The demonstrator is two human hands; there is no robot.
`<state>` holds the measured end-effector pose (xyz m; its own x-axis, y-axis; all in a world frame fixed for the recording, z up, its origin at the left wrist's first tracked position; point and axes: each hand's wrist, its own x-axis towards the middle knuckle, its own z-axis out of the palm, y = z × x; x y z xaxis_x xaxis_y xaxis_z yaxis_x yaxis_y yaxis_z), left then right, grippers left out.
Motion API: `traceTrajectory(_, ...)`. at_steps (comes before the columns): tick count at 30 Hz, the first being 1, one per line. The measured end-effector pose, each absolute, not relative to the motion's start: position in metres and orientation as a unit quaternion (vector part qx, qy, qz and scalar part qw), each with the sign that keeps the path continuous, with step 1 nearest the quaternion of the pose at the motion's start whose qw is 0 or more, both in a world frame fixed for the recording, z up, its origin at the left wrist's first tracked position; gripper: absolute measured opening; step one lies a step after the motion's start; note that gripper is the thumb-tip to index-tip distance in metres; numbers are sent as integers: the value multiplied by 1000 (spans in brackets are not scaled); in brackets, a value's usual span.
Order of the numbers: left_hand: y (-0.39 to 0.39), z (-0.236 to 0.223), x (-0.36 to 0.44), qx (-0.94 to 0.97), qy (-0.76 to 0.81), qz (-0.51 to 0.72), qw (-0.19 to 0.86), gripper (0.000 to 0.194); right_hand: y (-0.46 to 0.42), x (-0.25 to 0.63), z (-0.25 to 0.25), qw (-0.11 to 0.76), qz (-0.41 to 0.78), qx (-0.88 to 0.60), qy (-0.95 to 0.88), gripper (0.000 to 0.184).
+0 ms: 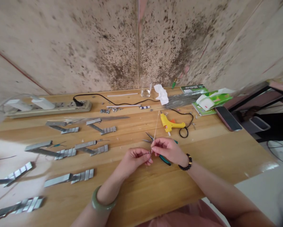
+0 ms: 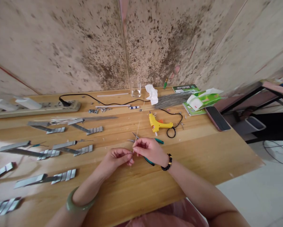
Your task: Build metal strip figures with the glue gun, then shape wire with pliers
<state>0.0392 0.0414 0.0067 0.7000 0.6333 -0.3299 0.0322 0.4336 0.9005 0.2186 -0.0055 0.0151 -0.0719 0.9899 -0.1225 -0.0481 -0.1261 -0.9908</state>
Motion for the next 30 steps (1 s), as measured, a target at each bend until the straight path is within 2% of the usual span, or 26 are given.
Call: traceTrajectory(30,42,8,39,554,334,180,741,26,-6,218,9,442,561,-499,-491,23)
